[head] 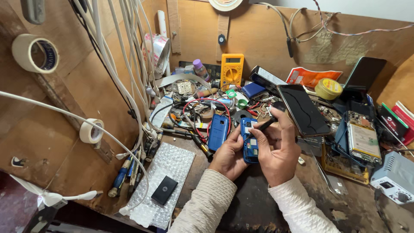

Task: The person assembles a mobile phone by placing internal components into the blue housing and tightening several small screws using a precision screwdriver.

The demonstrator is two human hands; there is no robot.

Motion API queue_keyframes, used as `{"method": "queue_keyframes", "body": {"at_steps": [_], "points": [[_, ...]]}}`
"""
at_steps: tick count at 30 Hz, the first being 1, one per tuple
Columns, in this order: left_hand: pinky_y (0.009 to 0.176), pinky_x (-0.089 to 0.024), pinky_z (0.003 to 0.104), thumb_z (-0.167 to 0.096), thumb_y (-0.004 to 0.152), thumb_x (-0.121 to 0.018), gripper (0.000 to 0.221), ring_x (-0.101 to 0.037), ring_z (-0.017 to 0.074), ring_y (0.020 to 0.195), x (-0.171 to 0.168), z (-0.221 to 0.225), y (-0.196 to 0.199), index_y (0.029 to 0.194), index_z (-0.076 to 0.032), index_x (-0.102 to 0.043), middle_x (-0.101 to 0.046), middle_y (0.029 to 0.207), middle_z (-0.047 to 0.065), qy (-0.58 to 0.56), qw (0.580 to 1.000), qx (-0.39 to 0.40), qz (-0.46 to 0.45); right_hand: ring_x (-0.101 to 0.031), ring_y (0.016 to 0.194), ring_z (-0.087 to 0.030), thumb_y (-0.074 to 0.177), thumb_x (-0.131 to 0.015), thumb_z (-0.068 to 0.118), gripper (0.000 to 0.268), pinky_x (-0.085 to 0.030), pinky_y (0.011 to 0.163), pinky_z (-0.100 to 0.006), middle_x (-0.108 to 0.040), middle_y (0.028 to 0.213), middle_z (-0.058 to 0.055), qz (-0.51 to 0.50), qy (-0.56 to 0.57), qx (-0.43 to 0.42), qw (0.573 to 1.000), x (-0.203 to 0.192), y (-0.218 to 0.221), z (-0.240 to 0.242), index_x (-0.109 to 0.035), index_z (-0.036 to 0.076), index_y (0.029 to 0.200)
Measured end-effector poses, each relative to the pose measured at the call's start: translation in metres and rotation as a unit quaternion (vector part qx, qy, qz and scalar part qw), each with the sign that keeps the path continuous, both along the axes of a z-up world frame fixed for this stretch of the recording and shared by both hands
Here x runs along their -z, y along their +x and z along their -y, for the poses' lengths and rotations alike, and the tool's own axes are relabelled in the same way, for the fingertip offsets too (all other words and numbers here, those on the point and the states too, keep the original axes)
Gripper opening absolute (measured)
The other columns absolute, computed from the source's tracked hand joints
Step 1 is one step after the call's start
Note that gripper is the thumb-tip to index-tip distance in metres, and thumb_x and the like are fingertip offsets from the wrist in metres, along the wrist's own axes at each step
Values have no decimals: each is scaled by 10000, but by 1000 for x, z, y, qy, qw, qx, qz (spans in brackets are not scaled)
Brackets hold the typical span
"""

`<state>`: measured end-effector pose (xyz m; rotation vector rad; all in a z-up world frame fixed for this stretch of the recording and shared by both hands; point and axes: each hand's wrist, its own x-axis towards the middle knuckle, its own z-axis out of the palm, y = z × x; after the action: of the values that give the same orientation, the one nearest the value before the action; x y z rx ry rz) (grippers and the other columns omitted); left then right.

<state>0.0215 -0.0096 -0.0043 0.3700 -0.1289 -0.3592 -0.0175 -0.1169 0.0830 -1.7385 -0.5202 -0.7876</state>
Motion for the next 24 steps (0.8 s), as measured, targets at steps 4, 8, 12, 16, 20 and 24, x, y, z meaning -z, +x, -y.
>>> {"method": "queue_keyframes", "body": {"at_steps": [4,8,12,16,20,24], "points": [[1043,-541,414,-131,1089,-387,490,-616,217,1246,0,0,1,1578,-146,-410,-562,1467,89,-9,1000,-4,11,-731,993,-134,980,-709,-38,557,-609,878,-284,-747,1092,-104,9,16,-4,1000,2,-2,-2,-458,53,1469],[1036,-550,424,-123,1098,-382,498,-615,224,1254,4,0,3,1596,-139,-389,-559,1482,95,-15,1000,3,12,-733,972,-125,985,-702,-36,556,-614,869,-273,-750,1089,-100,6,5,-5,1000,7,0,0,-465,61,1479],[1021,-559,433,-141,1098,-362,501,-622,242,1252,2,-2,2,1600,-145,-365,-554,1479,109,-5,1000,4,11,-720,1005,-127,967,-726,-41,546,-611,887,-273,-745,1110,-109,3,16,-7,1000,9,1,-2,-504,59,1456],[1009,-560,451,-168,1075,-324,493,-625,317,1209,-4,-1,0,1568,-180,-350,-547,1438,149,9,1000,13,8,-721,1005,-129,911,-774,-38,560,-609,813,-257,-731,1141,-119,24,-22,29,999,5,2,-4,-543,59,1413],[1033,-551,449,-148,1094,-314,490,-609,302,1238,-10,-2,-3,1582,-149,-360,-540,1456,158,2,1000,9,13,-722,958,-139,919,-772,-42,580,-605,842,-272,-731,1077,-107,19,-41,39,998,4,3,-3,-546,62,1444],[1068,-542,407,-133,1114,-319,483,-611,238,1299,-13,-4,-7,1588,-71,-392,-551,1511,124,-16,999,9,36,-740,1008,-135,998,-683,-40,580,-601,934,-285,-737,1113,-86,-1,-6,-46,999,5,6,5,-458,62,1522]]}}
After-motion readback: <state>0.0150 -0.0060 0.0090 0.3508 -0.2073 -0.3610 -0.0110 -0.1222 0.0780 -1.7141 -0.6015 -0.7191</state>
